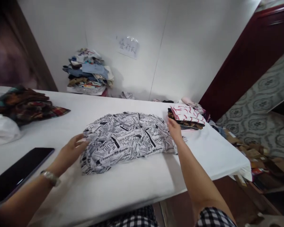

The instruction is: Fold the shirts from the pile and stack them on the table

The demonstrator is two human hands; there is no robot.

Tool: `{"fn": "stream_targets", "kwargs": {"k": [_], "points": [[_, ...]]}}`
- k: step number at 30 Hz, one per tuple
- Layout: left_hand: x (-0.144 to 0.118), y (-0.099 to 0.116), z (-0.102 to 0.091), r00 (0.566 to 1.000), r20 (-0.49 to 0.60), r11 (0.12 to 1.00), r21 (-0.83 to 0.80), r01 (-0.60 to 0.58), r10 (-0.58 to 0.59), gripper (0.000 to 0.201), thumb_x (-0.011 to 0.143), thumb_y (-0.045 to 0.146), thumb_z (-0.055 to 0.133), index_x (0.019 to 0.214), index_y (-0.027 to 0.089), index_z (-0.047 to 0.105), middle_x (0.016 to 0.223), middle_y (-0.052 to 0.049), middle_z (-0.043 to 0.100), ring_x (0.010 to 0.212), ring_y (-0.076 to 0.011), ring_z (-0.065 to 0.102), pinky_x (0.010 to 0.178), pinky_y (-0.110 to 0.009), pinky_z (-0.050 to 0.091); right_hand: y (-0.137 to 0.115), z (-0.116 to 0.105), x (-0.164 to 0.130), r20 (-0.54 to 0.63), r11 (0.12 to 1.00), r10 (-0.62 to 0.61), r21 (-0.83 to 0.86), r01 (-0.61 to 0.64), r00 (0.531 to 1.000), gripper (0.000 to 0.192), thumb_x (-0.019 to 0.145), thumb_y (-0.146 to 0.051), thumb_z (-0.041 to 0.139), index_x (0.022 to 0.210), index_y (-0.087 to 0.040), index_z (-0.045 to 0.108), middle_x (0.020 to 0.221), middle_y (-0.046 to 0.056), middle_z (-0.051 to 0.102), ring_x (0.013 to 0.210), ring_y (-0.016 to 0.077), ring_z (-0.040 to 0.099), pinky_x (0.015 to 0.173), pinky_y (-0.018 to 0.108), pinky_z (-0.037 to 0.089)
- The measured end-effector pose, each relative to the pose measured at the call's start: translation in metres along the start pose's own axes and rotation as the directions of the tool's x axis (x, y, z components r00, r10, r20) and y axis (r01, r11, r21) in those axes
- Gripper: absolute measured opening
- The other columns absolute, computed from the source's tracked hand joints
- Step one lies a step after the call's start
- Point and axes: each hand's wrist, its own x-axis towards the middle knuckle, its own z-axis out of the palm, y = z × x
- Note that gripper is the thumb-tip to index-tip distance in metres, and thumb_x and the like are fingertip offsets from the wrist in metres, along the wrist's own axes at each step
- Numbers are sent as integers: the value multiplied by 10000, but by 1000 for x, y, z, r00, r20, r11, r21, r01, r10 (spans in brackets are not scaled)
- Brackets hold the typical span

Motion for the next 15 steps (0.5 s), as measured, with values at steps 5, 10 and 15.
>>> {"fn": "stream_targets", "kwargs": {"k": [5,10,15], "points": [[-51,-34,17,885,-54,847,322,-422,462,604,821,553,480,1309,198,450,1340,-145,516,1025,-313,613,853,-457,522,45,-30,-73,158,944,56,-329,0,986,440,808,-484,514,1111,-193,645,1177,109,648,1091,267,581,945,430,432],[-61,-51,37,738,100,628,455,-631,668,387,803,376,515,1140,205,596,1220,-133,601,1110,-320,570,891,-462,503,69,-51,-100,201,843,57,-535,61,978,412,822,-368,508,1183,-194,603,1220,111,614,1128,266,550,980,427,407],[-41,-31,20,747,192,586,509,-631,637,295,754,140,368,877,183,632,1039,-115,658,983,-260,607,828,-387,519,67,-52,-89,231,803,-33,-573,163,972,286,809,-185,423,933,-160,680,955,112,644,973,242,576,910,384,436]]}}
